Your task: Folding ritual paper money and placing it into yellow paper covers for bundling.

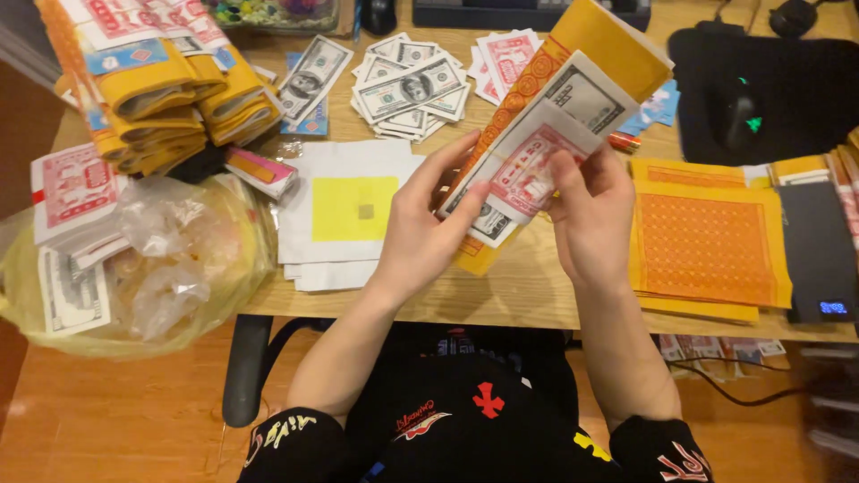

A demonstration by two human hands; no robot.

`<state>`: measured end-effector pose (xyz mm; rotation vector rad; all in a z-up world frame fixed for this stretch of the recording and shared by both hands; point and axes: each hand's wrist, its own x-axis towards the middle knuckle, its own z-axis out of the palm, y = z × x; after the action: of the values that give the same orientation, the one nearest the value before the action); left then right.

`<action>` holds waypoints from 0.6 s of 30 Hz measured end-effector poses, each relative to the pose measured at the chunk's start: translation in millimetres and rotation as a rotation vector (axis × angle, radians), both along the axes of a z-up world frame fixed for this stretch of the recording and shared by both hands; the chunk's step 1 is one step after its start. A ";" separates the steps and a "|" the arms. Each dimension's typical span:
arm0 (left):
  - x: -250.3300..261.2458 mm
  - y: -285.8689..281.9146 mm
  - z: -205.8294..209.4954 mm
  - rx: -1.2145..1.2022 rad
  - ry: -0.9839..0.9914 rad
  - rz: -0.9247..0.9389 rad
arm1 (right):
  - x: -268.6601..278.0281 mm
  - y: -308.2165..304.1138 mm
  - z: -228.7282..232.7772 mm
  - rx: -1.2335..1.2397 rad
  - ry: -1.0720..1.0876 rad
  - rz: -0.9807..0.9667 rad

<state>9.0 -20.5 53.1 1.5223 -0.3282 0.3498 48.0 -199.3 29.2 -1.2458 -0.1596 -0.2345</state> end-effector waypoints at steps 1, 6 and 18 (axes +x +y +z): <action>4.1 3.9 -4.6 -0.092 0.000 0.011 | 4.8 3.1 -7.0 0.010 -0.002 0.048; -2.8 15.8 -11.2 0.047 -0.180 0.147 | 5.0 -4.4 -27.3 -0.309 -0.012 0.045; -16.4 145.9 40.9 0.050 -0.127 0.204 | -31.0 -3.3 33.2 -0.318 0.034 0.200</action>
<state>-7.3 125.3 94.0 1.5900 -0.2833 0.6050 17.0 -202.5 62.4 -1.5368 -0.2991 -0.0133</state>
